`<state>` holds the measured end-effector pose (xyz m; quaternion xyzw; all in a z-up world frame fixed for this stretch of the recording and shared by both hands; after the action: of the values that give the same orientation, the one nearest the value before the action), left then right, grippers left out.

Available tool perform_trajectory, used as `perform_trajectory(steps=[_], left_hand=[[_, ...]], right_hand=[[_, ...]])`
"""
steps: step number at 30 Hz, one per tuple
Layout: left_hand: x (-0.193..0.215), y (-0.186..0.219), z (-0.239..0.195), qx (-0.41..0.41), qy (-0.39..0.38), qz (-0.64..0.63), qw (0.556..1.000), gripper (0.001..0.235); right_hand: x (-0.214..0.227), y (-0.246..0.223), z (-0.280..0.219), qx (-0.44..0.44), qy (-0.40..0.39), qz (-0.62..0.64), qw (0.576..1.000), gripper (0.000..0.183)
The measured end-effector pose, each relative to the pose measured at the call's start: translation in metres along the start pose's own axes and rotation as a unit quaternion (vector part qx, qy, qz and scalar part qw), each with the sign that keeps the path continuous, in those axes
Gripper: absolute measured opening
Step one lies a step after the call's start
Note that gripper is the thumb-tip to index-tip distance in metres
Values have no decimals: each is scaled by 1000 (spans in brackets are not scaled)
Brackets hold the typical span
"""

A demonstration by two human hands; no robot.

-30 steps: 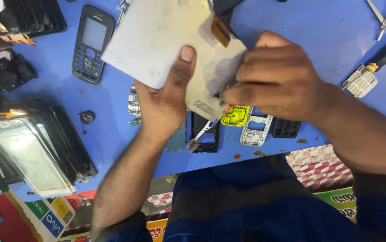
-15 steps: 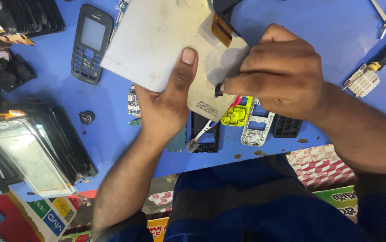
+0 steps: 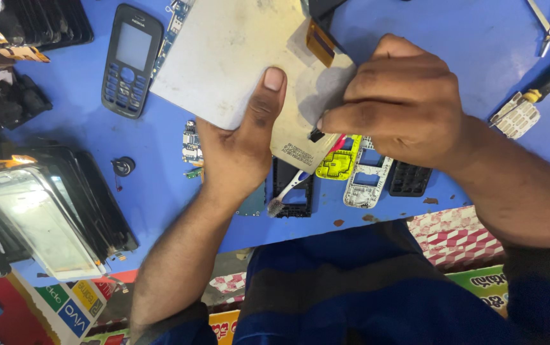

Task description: The person uses a small metal tool to scrape and clean the back surface of a white rectangular electronic component, likely a screen or battery, held in the left hand. The person repeatedly scrapes along the edges and center of the component's back, occasionally flipping it to access different areas.

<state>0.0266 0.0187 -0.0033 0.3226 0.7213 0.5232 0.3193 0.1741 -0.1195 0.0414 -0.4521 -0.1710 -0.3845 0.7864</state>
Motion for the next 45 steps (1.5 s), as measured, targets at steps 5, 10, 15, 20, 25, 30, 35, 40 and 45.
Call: perform_trajectory(steps=[5, 10, 15, 20, 25, 30, 35, 40, 45], left_hand=[[-2, -1, 3, -10, 8, -9, 1000, 22], [-1, 4, 2, 7, 1, -33, 999, 23], [0, 4, 4, 28, 4, -35, 999, 25], [9, 4, 8, -19, 37, -24, 999, 28], [17, 9, 18, -31, 126, -74, 989, 34], [21, 18, 19, -21, 171, -16, 985, 36], [14, -1, 11, -33, 141, -68, 987, 31], [14, -13, 6, -13, 102, -184, 978, 32], [13, -11, 4, 20, 92, -247, 964, 42]], right_hand=[[2, 1, 3, 17, -40, 19, 999, 15], [6, 1, 0, -6, 5, 70, 997, 21], [7, 1, -2, -40, 20, 68, 997, 26], [13, 7, -14, -80, 71, 70, 992, 20], [16, 5, -32, -219, 215, 86, 948, 15], [13, -18, -10, -60, 112, -19, 992, 6], [10, -28, 9, 12, 86, -32, 996, 22], [33, -14, 2, -108, 175, -175, 963, 16], [26, -14, 2, -1, 109, -128, 986, 17]])
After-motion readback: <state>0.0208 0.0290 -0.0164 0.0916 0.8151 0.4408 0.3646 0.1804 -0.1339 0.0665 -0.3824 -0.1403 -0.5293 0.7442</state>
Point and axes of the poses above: each hand's wrist, its own z-axis towards the middle knuckle, its own x-axis out of the back of the hand, y = z × x, the point moved 3 cm from there along z, towards the middle knuckle, and after that the axes turned 4 degrees about x, right-handed, at the moved point
